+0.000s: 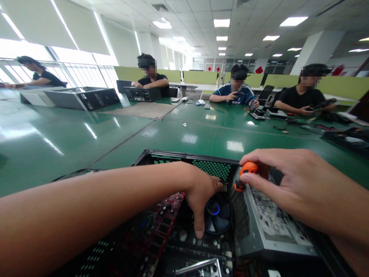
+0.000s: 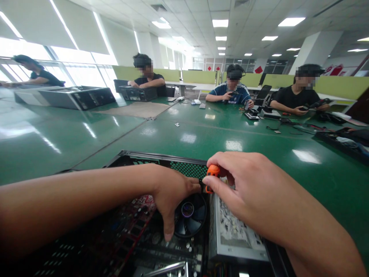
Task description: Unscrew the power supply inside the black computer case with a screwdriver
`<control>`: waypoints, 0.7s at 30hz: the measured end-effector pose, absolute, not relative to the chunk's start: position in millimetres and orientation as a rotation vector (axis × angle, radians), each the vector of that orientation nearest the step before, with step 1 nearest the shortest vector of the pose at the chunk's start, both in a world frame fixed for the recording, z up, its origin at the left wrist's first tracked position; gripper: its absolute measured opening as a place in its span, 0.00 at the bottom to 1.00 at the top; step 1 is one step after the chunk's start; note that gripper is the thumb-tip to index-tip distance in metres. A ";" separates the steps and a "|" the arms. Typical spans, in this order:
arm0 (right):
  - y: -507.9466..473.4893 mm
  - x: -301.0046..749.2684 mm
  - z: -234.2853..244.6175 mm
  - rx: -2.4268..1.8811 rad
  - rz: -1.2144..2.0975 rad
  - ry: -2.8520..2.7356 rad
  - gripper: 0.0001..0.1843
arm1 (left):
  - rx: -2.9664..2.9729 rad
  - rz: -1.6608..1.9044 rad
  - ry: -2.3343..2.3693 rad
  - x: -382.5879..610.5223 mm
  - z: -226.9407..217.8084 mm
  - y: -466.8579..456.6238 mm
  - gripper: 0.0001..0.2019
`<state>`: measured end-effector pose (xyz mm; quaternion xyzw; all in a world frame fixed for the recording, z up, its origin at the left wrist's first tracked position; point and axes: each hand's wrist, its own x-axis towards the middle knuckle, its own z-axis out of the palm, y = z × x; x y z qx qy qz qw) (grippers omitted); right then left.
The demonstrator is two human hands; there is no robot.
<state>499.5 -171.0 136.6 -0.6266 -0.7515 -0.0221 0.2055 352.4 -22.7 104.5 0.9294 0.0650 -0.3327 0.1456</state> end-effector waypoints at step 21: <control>-194.2 489.4 142.6 -1.546 -0.118 -2.123 0.16 | 2.656 -0.917 0.207 348.7 104.8 -23.7 0.58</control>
